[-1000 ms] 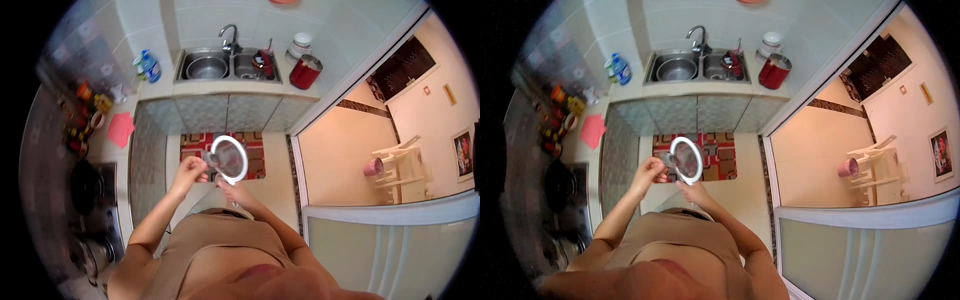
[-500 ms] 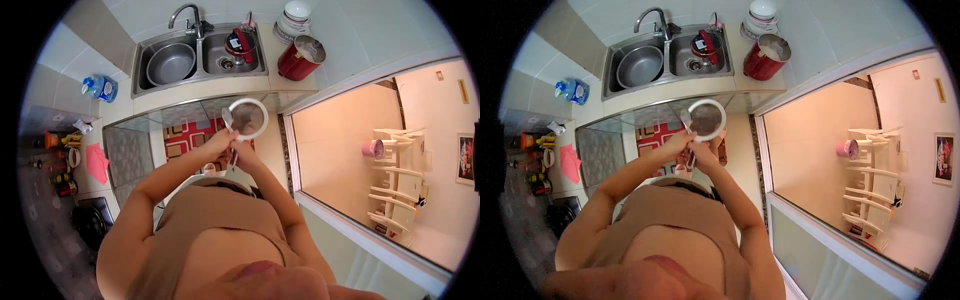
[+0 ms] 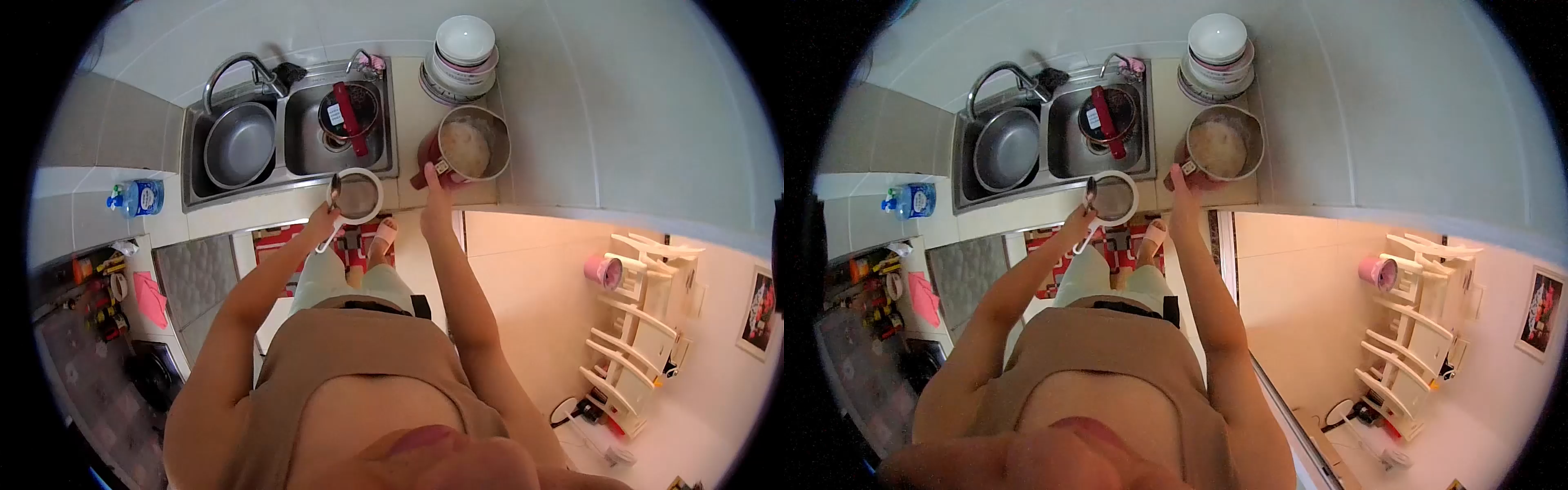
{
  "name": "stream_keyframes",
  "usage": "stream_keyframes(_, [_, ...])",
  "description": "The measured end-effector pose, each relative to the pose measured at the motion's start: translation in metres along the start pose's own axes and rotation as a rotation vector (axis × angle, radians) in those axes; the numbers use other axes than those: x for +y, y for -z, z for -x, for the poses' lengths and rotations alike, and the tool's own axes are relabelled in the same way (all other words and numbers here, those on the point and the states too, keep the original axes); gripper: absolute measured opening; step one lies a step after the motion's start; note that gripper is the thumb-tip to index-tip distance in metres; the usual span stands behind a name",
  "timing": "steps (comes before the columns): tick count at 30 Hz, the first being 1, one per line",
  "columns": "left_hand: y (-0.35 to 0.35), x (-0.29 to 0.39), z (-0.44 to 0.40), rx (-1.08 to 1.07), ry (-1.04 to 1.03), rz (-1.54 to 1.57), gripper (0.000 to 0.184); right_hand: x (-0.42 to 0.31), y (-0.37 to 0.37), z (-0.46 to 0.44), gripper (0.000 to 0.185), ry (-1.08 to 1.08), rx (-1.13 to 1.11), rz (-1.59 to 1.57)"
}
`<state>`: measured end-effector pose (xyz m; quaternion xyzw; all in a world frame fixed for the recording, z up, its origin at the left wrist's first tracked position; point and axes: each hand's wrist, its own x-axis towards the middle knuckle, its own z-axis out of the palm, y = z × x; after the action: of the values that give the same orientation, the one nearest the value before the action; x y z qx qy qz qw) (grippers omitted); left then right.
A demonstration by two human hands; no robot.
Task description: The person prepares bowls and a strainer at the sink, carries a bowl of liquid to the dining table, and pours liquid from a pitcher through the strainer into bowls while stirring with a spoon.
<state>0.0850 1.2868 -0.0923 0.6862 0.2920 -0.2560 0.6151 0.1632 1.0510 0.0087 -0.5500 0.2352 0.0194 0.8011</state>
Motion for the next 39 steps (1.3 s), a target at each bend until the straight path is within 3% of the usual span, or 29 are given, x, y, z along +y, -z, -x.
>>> stream_keyframes(1, [-0.004, 0.002, -0.010, 0.006, 0.040, 0.075, 0.025, -0.015, -0.015, -0.006, 0.045, -0.003, 0.014, -0.146])
stream_keyframes(4, [-0.015, -0.003, -0.048, 0.021, -0.080, -0.038, 0.024, -0.006, -0.019, -0.027, 0.040, -0.086, 0.087, -0.173])
stream_keyframes(7, [-0.040, 0.033, -0.055, 0.021, -0.084, -0.028, 0.026, -0.008, 0.002, -0.027, 0.027, -0.012, 0.145, -0.058])
stream_keyframes(9, [-0.057, 0.044, -0.068, 0.025, -0.097, 0.046, 0.025, -0.002, 0.036, -0.035, 0.009, 0.002, 0.104, -0.014])
stream_keyframes(12, [-0.087, 0.089, -0.074, 0.028, -0.049, -0.091, 0.024, -0.014, 0.078, -0.035, 0.012, -0.029, 0.070, 0.249])
stream_keyframes(15, [-0.124, 0.059, -0.140, -0.017, 0.054, 0.217, 0.023, -0.035, 0.092, -0.030, 0.024, -0.082, 0.127, 0.337])
stream_keyframes(16, [-0.137, 0.058, -0.149, 0.115, -0.014, 0.156, 0.022, -0.042, 0.094, -0.027, 0.025, -0.080, 0.116, 0.355])
stream_keyframes(19, [-0.171, 0.028, -0.199, 0.097, 0.053, 0.025, 0.022, -0.046, 0.114, -0.028, 0.030, -0.087, 0.101, 0.448])
stream_keyframes(22, [-0.181, 0.027, -0.199, 0.223, -0.078, -0.305, 0.023, -0.047, 0.113, -0.024, 0.038, -0.109, 0.134, 0.498])
stream_keyframes(24, [-0.187, 0.035, -0.183, 0.230, -0.230, -0.189, 0.024, -0.061, 0.108, -0.017, 0.043, -0.119, 0.128, 0.806])
stream_keyframes(26, [-0.193, 0.044, -0.180, 0.152, -0.321, -0.272, 0.024, -0.092, 0.090, -0.002, 0.052, -0.021, 0.094, 1.218])
stream_keyframes(27, [-0.197, 0.040, -0.186, 0.069, -0.333, -0.419, 0.024, -0.097, 0.082, 0.008, 0.055, 0.089, 0.238, 1.517])
stream_keyframes(29, [-0.197, 0.027, -0.199, -0.098, -0.354, -0.724, 0.024, -0.134, 0.042, 0.006, 0.054, 0.155, 0.293, 1.494])
stream_keyframes(31, [-0.190, 0.022, -0.211, -0.266, -0.372, -1.040, 0.025, -0.157, 0.018, -0.022, 0.050, 0.286, 0.168, 1.273])
stream_keyframes(33, [-0.178, 0.037, -0.207, -0.138, -0.288, -0.780, 0.027, -0.153, 0.004, -0.085, 0.040, 0.536, 0.044, 1.048])
stream_keyframes(34, [-0.172, 0.054, -0.197, -0.075, -0.245, -0.640, 0.028, -0.157, -0.007, -0.120, 0.038, 0.343, 0.039, 1.083])
stream_keyframes(36, [-0.158, 0.102, -0.179, 0.063, -0.161, -0.352, 0.031, -0.154, -0.026, -0.195, 0.043, 0.309, -0.070, 0.897])
stream_keyframes(38, [-0.139, 0.170, -0.148, 0.023, -0.121, -0.101, 0.031, -0.175, -0.049, -0.238, 0.052, 0.286, -0.073, 1.133])
stream_keyframes(39, [-0.130, 0.212, -0.136, -0.085, -0.127, 0.007, 0.032, -0.178, -0.055, -0.253, 0.050, 0.150, -0.089, 1.066])
